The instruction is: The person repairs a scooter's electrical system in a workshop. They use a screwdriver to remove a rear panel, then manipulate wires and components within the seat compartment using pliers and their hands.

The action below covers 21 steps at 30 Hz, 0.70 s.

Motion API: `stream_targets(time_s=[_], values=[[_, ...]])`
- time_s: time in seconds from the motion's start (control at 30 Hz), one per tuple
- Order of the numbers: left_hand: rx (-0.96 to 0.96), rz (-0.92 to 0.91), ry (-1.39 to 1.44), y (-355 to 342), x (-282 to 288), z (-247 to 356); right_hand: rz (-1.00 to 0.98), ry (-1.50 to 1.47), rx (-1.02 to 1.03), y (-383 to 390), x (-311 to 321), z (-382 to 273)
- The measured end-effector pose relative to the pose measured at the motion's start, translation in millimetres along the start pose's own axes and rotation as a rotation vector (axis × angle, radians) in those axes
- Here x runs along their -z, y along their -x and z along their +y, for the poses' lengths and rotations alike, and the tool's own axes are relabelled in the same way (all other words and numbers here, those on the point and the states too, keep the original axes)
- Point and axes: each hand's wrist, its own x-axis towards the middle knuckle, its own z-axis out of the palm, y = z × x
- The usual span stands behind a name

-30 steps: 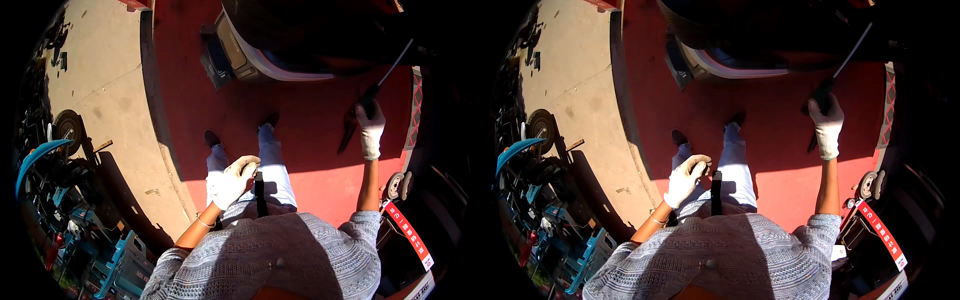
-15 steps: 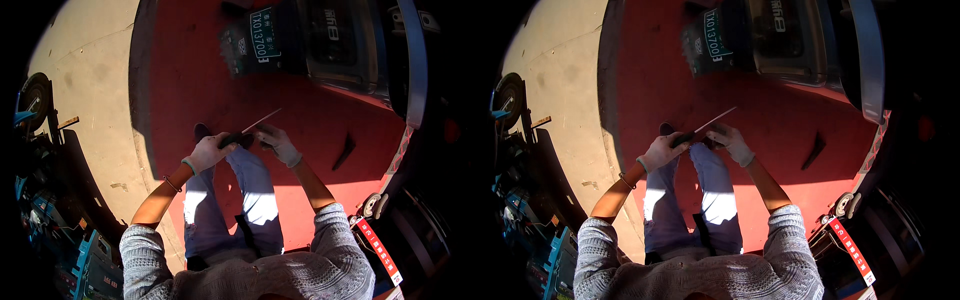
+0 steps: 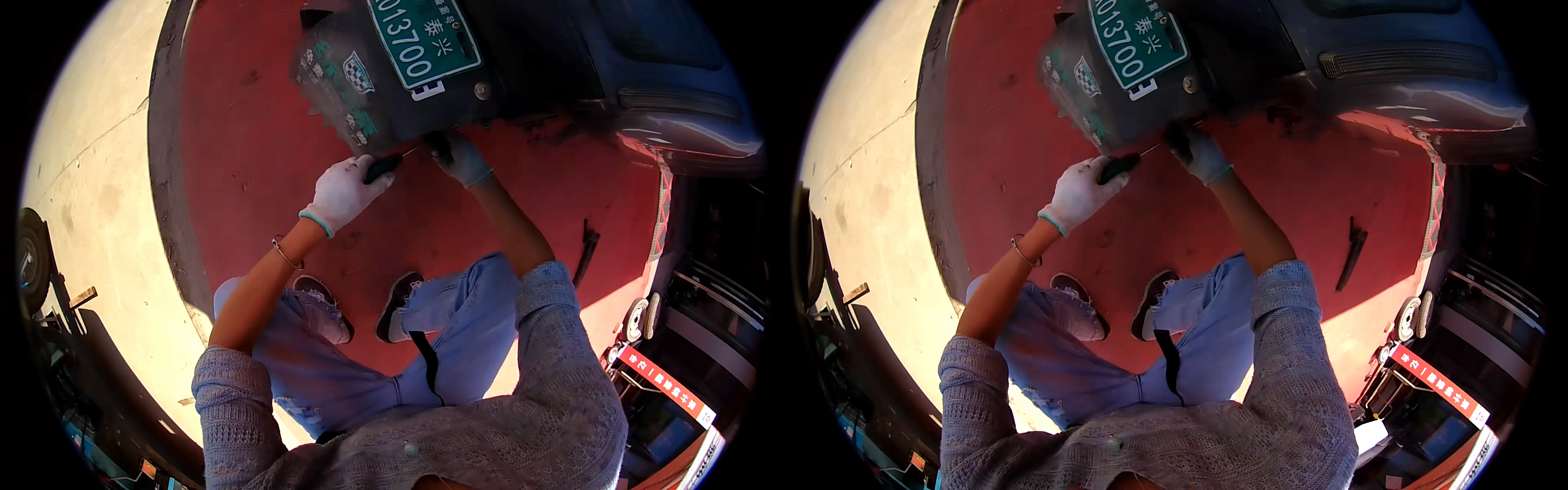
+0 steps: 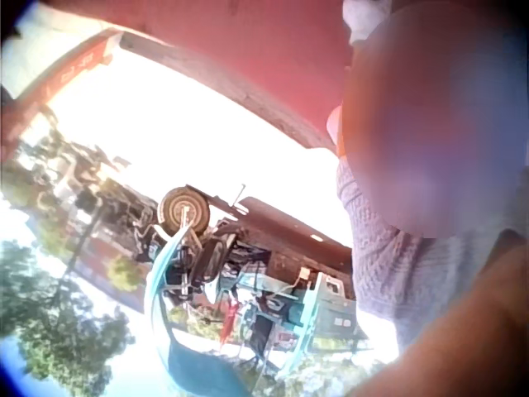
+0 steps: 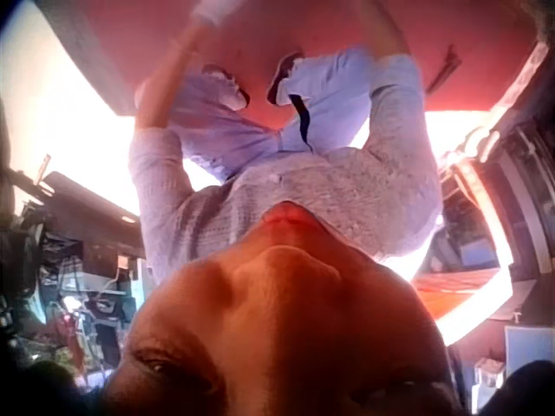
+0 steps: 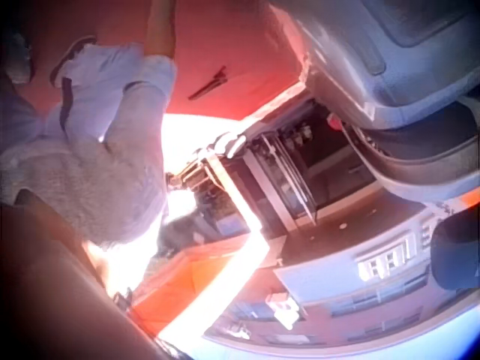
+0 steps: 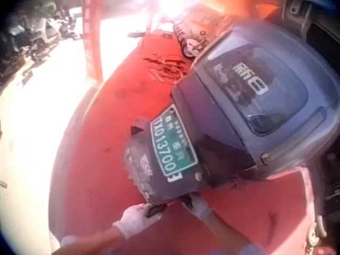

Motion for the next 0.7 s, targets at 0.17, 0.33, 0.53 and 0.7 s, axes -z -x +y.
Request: stream_targets(time_s=[0.17, 0.33, 0.53, 0.7], values=[[-0.054, 0.123, -0.083, -13.1, -17.5, -7.3, -0.093, 0.151, 0.266, -26.2, 12.6, 6.5], [-0.023, 0.134, -0.065, -36.7, -20.1, -22.8, -0.166, -0.206, 0.215, -42.2, 23.4, 16.5], [0.016, -0.049, -0.042, -86.9, -27.9, -70.4, 0.103, -0.041, 0.195, -14.0, 23.0, 35.3], [-0.045, -0.014, -0.228, -139.8, -97.3, -134.3, 0.208, 0.089, 0.125, -19.7, 56.0, 39.1]])
